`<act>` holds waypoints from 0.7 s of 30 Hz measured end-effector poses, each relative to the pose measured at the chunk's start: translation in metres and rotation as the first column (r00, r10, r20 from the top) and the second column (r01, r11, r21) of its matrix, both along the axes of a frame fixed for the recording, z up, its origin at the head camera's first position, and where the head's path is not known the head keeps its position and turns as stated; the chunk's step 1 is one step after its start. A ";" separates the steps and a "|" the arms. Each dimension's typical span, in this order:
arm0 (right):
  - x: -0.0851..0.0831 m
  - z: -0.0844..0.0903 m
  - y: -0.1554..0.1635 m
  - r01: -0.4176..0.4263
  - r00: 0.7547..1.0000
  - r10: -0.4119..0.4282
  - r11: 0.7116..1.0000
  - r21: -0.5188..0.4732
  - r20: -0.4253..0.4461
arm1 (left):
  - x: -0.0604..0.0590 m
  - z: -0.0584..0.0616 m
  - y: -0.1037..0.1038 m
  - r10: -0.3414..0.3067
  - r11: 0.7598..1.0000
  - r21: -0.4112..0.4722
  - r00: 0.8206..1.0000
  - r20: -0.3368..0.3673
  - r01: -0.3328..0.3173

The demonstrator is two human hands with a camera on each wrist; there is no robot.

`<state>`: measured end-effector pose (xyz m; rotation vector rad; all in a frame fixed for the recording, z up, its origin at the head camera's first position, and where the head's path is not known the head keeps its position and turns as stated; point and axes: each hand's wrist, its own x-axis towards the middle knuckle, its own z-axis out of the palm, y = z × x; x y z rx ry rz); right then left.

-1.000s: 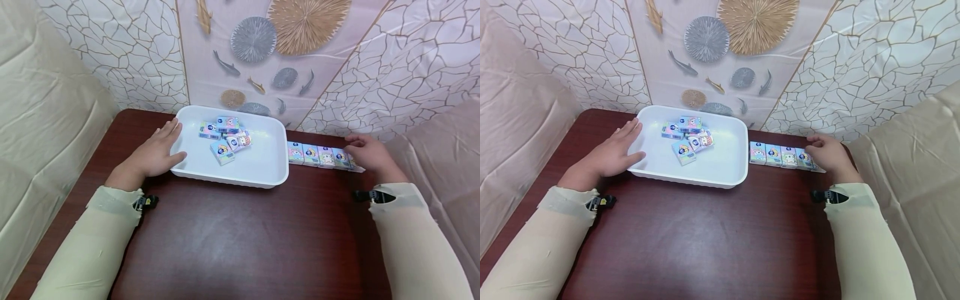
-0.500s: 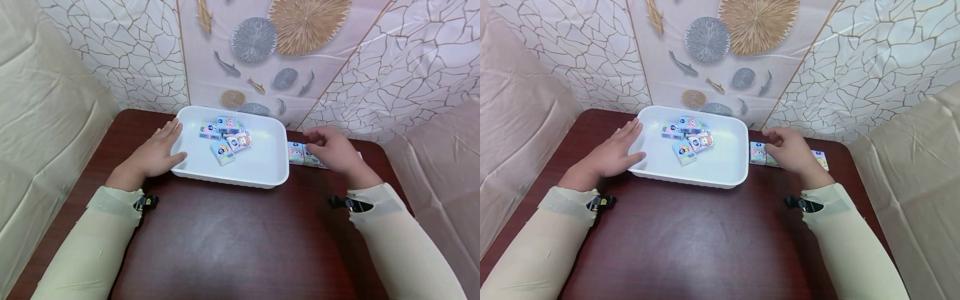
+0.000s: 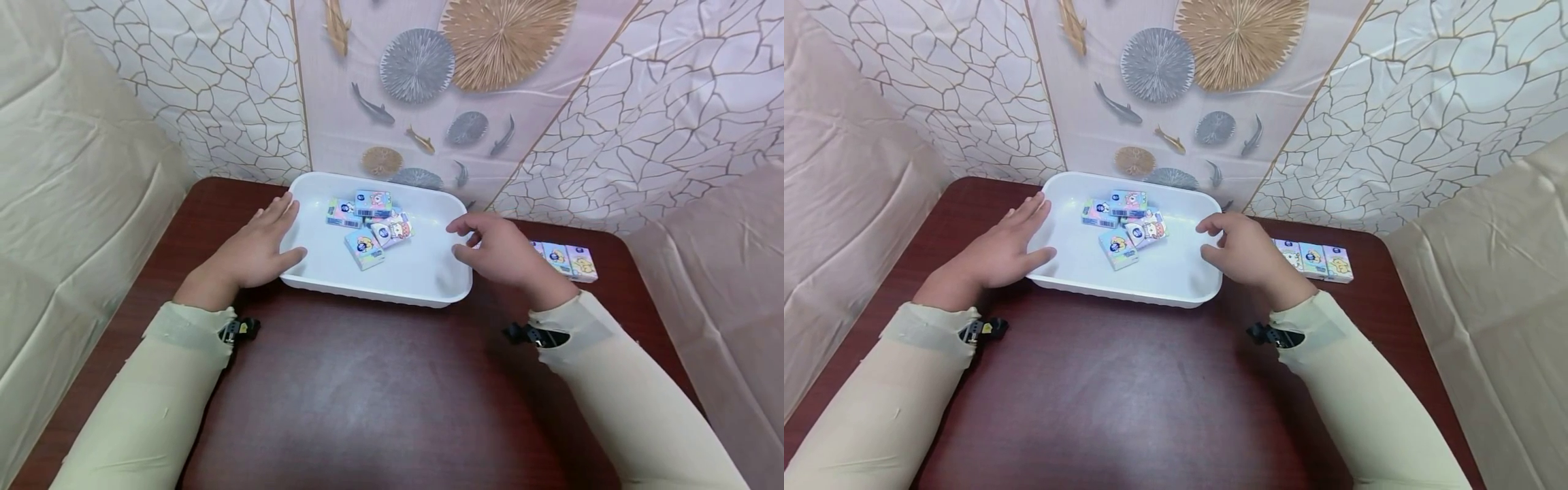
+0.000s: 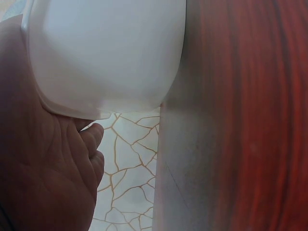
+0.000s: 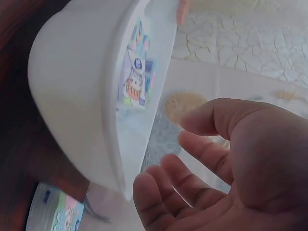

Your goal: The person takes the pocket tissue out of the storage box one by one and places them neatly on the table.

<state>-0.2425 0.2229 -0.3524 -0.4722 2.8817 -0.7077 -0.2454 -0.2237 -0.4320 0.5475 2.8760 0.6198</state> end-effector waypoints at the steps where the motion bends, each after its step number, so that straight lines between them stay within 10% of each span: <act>1: -0.001 0.000 -0.004 -0.001 1.000 0.001 1.000 0.006 0.007 | 0.000 0.000 0.000 0.001 1.000 -0.003 1.000 0.001 -0.001; 21: -0.042 -0.003 -0.043 -0.117 0.992 0.112 0.991 0.071 0.063 | 0.001 0.000 0.001 0.012 1.000 0.005 1.000 0.015 -0.013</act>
